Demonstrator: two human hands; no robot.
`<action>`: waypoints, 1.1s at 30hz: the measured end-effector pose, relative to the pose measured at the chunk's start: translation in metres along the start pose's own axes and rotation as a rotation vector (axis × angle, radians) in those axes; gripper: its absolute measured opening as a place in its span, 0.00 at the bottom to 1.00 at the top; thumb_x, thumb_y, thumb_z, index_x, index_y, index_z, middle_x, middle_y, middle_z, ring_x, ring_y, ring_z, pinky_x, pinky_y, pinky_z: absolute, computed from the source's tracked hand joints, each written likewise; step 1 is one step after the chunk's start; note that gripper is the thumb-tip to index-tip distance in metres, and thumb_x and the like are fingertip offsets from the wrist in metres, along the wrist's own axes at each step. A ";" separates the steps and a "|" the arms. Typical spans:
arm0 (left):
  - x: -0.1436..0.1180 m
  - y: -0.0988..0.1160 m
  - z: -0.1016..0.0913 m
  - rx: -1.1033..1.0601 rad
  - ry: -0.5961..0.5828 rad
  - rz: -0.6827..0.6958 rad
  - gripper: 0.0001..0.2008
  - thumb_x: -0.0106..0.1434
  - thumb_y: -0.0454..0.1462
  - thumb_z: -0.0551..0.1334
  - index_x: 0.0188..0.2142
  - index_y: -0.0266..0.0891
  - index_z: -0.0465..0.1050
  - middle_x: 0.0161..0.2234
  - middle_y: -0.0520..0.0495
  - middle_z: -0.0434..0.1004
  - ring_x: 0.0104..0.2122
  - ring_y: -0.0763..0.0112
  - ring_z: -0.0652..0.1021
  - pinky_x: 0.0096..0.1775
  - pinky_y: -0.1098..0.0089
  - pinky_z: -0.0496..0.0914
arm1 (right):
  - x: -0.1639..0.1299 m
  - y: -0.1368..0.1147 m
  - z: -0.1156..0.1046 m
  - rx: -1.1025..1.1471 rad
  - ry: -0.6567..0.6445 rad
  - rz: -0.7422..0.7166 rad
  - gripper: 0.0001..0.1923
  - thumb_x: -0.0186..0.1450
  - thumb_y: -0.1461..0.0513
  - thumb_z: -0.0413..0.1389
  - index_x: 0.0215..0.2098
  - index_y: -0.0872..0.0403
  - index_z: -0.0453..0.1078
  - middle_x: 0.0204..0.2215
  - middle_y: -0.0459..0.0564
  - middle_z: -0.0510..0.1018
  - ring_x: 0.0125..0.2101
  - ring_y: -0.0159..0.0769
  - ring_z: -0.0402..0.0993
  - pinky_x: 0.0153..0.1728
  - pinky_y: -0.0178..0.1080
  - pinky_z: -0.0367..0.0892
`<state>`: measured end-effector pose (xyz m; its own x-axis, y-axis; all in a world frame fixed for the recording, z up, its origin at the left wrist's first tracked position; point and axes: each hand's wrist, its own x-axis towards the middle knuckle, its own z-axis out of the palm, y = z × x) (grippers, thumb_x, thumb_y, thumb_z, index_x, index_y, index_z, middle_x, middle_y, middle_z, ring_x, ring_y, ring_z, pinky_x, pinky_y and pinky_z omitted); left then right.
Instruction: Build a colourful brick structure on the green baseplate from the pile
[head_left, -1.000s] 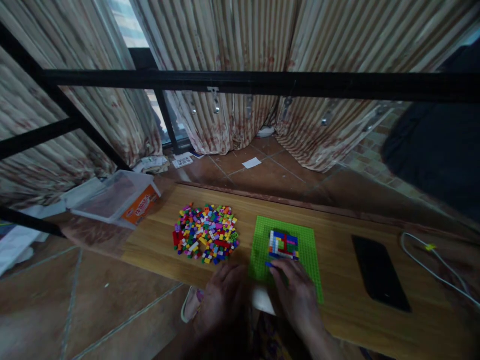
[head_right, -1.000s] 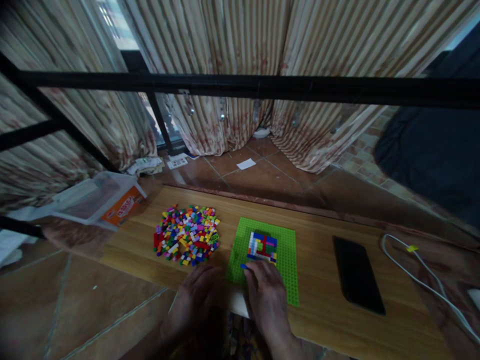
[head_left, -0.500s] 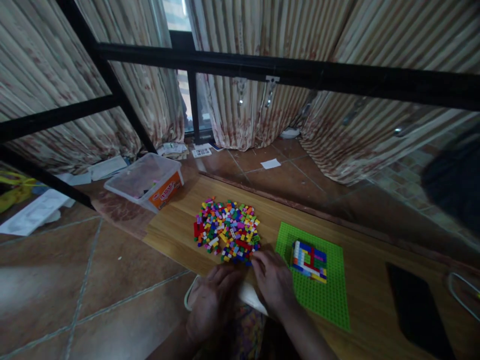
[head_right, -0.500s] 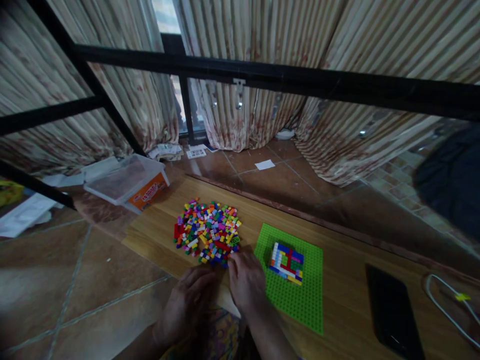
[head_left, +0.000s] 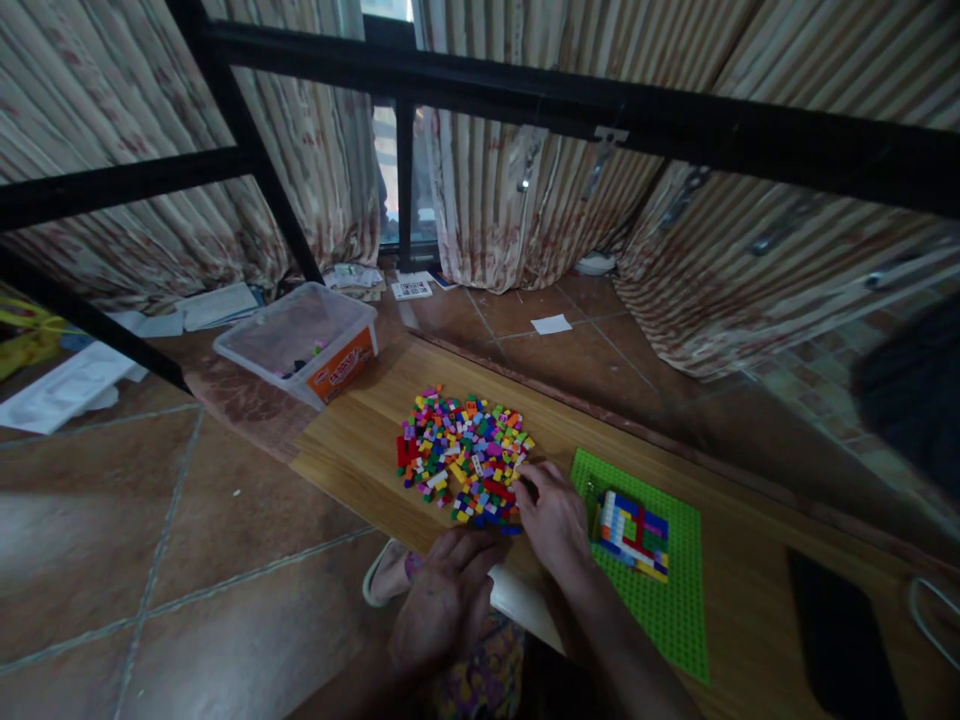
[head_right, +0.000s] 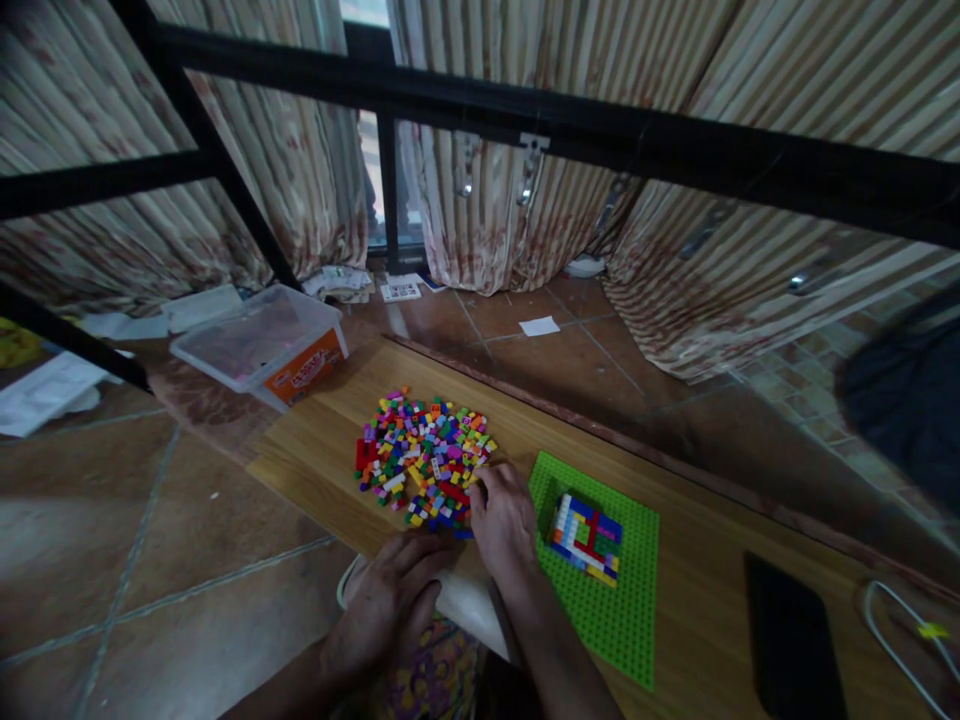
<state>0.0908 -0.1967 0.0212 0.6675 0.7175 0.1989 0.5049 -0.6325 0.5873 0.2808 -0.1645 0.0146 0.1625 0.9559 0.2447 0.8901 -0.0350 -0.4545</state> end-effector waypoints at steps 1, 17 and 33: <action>0.001 -0.001 0.000 -0.006 0.000 -0.003 0.22 0.63 0.31 0.57 0.56 0.47 0.66 0.50 0.45 0.73 0.48 0.63 0.72 0.47 0.61 0.71 | -0.001 0.002 -0.002 -0.014 0.009 0.007 0.09 0.66 0.63 0.51 0.39 0.52 0.73 0.35 0.50 0.75 0.39 0.39 0.71 0.41 0.38 0.64; 0.000 -0.020 -0.005 -0.185 0.026 -0.011 0.19 0.64 0.30 0.54 0.53 0.44 0.69 0.47 0.43 0.74 0.47 0.64 0.73 0.48 0.61 0.72 | 0.010 -0.005 0.000 0.024 -0.036 -0.032 0.09 0.66 0.64 0.50 0.37 0.52 0.73 0.34 0.50 0.74 0.38 0.38 0.71 0.41 0.38 0.65; 0.002 -0.023 -0.008 -0.152 0.031 0.057 0.18 0.64 0.30 0.54 0.51 0.42 0.70 0.47 0.44 0.75 0.46 0.66 0.73 0.47 0.64 0.71 | 0.016 -0.019 0.006 0.049 -0.078 -0.105 0.10 0.67 0.63 0.50 0.40 0.52 0.73 0.36 0.51 0.75 0.40 0.39 0.71 0.42 0.40 0.66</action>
<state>0.0758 -0.1786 0.0145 0.6747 0.6915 0.2580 0.3761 -0.6229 0.6859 0.2636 -0.1468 0.0221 0.0341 0.9734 0.2268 0.8781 0.0792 -0.4719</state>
